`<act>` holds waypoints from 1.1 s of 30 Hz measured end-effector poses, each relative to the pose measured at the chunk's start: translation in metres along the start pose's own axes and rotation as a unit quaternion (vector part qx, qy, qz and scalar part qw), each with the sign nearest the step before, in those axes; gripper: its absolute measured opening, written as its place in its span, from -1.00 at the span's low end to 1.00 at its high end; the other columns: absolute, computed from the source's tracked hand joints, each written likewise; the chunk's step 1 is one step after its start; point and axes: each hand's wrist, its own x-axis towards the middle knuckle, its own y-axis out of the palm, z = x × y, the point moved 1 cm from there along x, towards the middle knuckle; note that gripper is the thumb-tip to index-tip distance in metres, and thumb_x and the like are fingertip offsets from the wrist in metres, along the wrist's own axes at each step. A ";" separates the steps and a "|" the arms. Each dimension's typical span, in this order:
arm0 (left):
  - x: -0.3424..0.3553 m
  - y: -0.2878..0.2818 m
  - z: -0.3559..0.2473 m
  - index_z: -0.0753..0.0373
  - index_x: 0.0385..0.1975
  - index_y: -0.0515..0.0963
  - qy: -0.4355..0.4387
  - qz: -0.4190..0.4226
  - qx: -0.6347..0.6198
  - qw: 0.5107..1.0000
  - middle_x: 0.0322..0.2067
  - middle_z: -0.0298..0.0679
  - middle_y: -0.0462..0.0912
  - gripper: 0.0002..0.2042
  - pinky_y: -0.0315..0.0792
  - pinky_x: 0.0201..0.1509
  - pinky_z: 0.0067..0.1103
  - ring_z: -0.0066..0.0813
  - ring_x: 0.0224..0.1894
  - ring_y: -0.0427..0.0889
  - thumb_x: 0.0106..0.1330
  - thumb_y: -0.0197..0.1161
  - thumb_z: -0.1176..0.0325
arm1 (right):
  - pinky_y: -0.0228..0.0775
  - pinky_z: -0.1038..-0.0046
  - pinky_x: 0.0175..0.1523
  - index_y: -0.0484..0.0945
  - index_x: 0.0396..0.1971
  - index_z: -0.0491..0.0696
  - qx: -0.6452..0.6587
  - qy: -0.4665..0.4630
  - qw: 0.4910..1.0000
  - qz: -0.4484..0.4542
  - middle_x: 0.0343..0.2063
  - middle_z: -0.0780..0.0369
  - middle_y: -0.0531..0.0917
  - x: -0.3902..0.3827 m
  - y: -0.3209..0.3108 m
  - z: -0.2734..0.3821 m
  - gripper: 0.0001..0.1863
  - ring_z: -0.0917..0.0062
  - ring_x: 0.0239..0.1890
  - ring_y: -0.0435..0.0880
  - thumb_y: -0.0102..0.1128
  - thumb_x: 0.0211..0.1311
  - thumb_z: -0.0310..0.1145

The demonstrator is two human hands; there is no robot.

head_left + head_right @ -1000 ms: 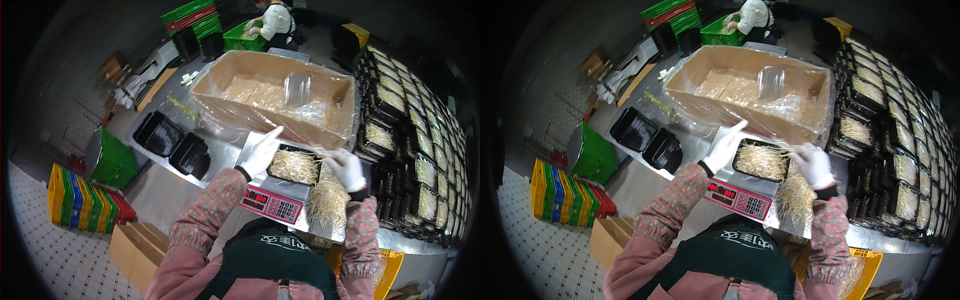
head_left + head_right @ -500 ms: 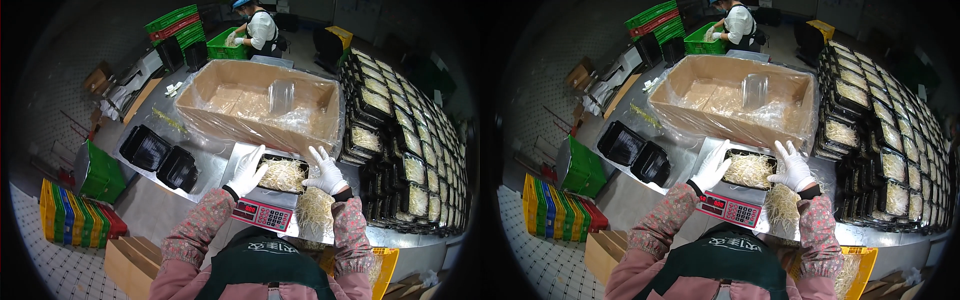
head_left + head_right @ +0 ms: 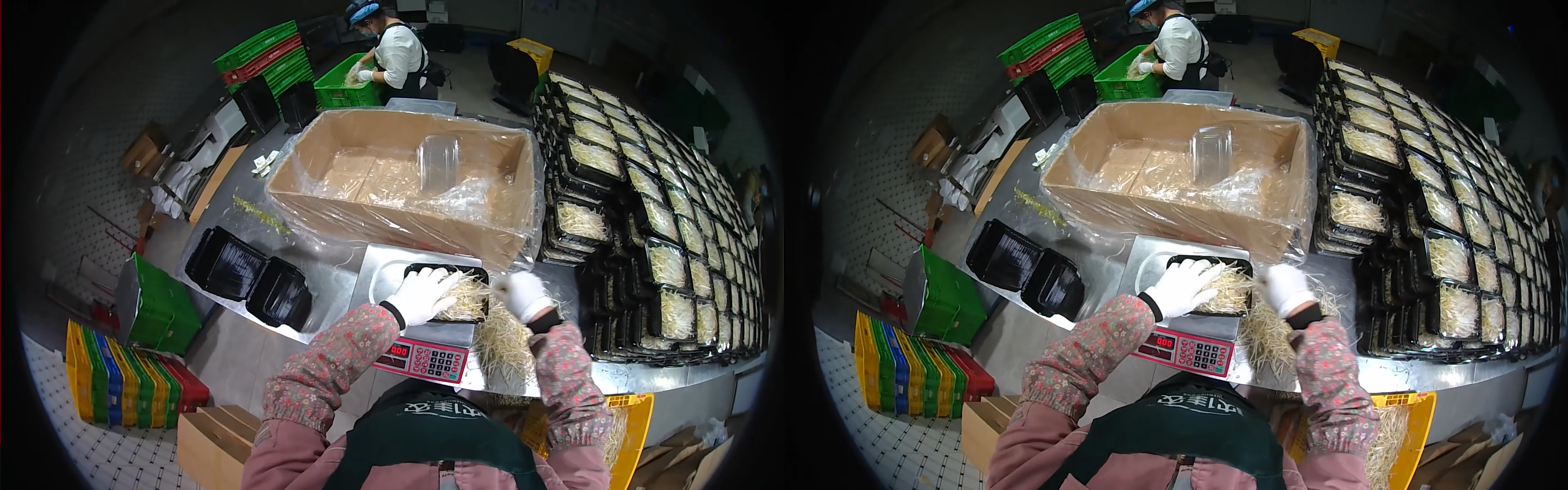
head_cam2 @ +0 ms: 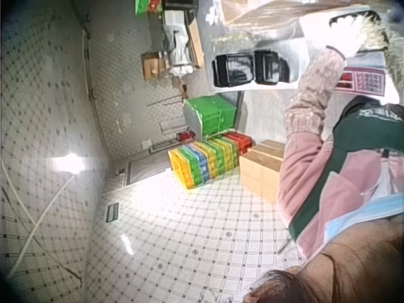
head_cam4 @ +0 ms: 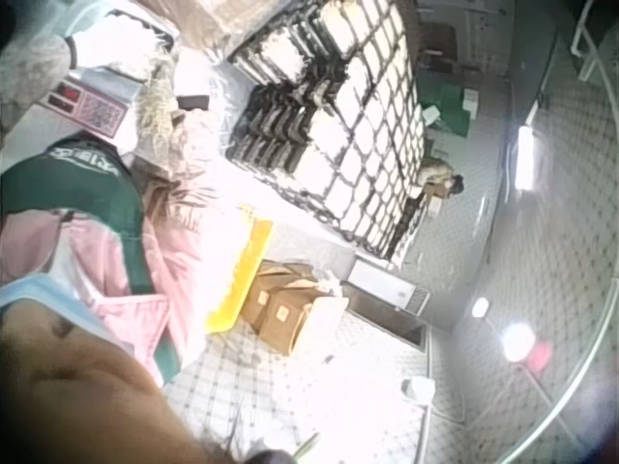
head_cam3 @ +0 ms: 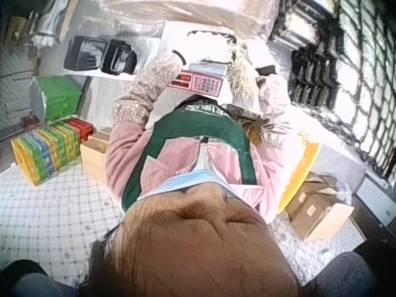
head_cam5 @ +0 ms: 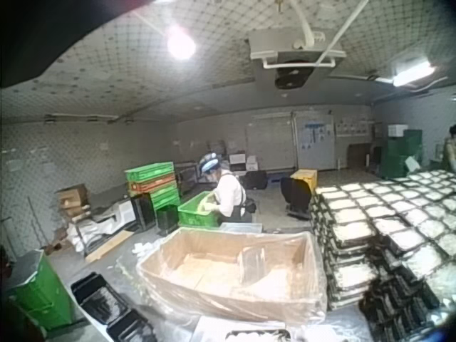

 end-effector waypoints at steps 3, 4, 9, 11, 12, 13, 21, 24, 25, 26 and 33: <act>-0.003 0.001 -0.001 0.23 0.25 0.31 -0.023 -0.017 -0.008 1.000 0.03 -0.06 0.46 -0.46 0.31 0.10 -0.28 -0.09 0.01 0.42 0.33 0.12 0.10 | 0.51 0.35 -0.27 0.71 -0.46 -0.03 0.047 0.012 0.999 -0.018 -0.50 0.10 0.68 -0.006 -0.048 -0.009 -0.87 0.24 -0.44 0.67 0.32 -0.02 -0.32; -0.003 -0.001 -0.003 0.23 0.25 0.31 -0.022 -0.018 -0.008 1.000 0.03 -0.06 0.46 -0.46 0.31 0.10 -0.28 -0.09 0.01 0.42 0.33 0.12 0.10 | 0.50 0.38 -0.32 0.70 -0.43 -0.10 0.065 0.015 0.997 -0.030 -0.51 0.08 0.67 -0.006 -0.060 -0.009 -0.85 0.28 -0.48 0.68 0.35 -0.05 -0.40; -0.024 -0.016 0.003 0.22 0.31 0.22 -0.070 -0.071 -0.124 0.987 0.17 -0.02 0.40 -0.32 0.22 0.29 -0.26 -0.01 0.18 0.36 0.24 0.20 0.02 | 0.43 0.61 -0.36 0.69 -0.36 -0.21 0.348 0.050 0.936 -0.024 -0.58 0.22 0.69 0.007 -0.092 0.047 -0.85 0.72 -0.51 0.58 0.34 0.12 -0.44; -0.031 -0.020 0.007 0.26 0.25 0.30 -0.089 -0.066 -0.183 0.977 0.19 0.01 0.39 -0.35 0.17 0.35 -0.27 0.00 0.25 0.30 0.19 0.28 0.09 | 0.44 0.63 -0.31 0.69 -0.33 -0.20 0.413 0.019 0.910 -0.022 -0.50 0.24 0.71 0.017 -0.065 0.058 -0.86 0.74 -0.45 0.58 0.33 0.12 -0.48; -0.031 -0.022 0.007 0.29 0.20 0.36 -0.098 -0.082 -0.231 0.965 0.19 -0.02 0.39 -0.38 0.16 0.36 -0.31 -0.06 0.27 0.28 0.16 0.33 0.14 | 0.47 0.57 -0.28 0.69 -0.30 -0.16 0.407 -0.002 0.913 -0.038 -0.48 0.22 0.72 0.023 -0.037 0.053 -0.84 0.65 -0.44 0.63 0.34 0.12 -0.44; -0.033 -0.023 0.010 0.31 0.15 0.42 -0.110 -0.099 -0.277 0.949 0.19 -0.04 0.39 -0.41 0.15 0.37 -0.34 -0.13 0.29 0.26 0.13 0.38 0.20 | 0.50 0.51 -0.25 0.69 -0.27 -0.12 0.402 -0.025 0.914 -0.051 -0.45 0.19 0.73 0.028 -0.010 0.049 -0.81 0.56 -0.42 0.67 0.35 0.11 -0.40; -0.091 -0.049 0.035 0.33 -0.05 0.48 -0.172 -0.102 -0.301 0.932 0.16 -0.04 0.43 -0.67 0.27 0.28 -0.47 -0.17 0.27 0.35 0.14 0.20 0.57 | 0.51 0.32 -0.13 0.63 -0.04 0.12 0.154 0.023 0.987 0.041 -0.35 0.11 0.69 0.011 -0.012 0.031 -0.57 0.26 -0.27 0.68 0.36 0.03 -0.16; -0.085 -0.038 0.035 0.32 0.09 0.41 -0.164 -0.172 -0.312 0.920 0.20 -0.02 0.38 -0.55 0.23 0.31 -0.40 -0.12 0.29 0.32 0.14 0.23 0.49 | 0.46 0.32 0.02 0.59 -0.01 0.01 0.123 -0.012 0.992 -0.012 -0.19 0.07 0.65 0.012 -0.016 0.036 -0.52 0.22 -0.11 0.62 0.35 0.05 -0.12; -0.070 -0.040 0.027 0.32 0.09 0.41 -0.157 -0.168 -0.315 0.921 0.20 -0.02 0.38 -0.55 0.23 0.31 -0.40 -0.12 0.29 0.32 0.14 0.23 0.49 | 0.43 0.31 0.07 0.57 0.00 -0.03 0.104 -0.049 0.992 -0.060 -0.14 0.06 0.63 0.012 -0.003 0.033 -0.49 0.21 -0.05 0.59 0.34 0.06 -0.11; -0.053 -0.047 0.013 0.32 0.18 0.33 -0.122 -0.142 -0.236 0.954 0.23 0.01 0.34 -0.46 0.17 0.35 -0.34 -0.10 0.32 0.26 0.16 0.25 0.37 | 0.38 0.29 0.14 0.54 0.03 -0.08 0.102 -0.056 0.991 -0.059 -0.07 0.03 0.60 0.015 0.008 0.040 -0.46 0.18 0.03 0.54 0.32 0.08 -0.09; -0.026 -0.010 0.005 0.24 0.20 0.36 -0.065 -0.048 -0.059 0.995 0.07 -0.06 0.49 -0.46 0.24 0.27 -0.28 -0.09 0.16 0.41 0.24 0.22 0.14 | 0.33 0.26 0.20 0.51 0.04 -0.13 0.171 -0.102 0.979 -0.036 -0.03 0.01 0.58 0.016 0.040 0.038 -0.52 0.13 0.05 0.53 0.26 0.12 -0.25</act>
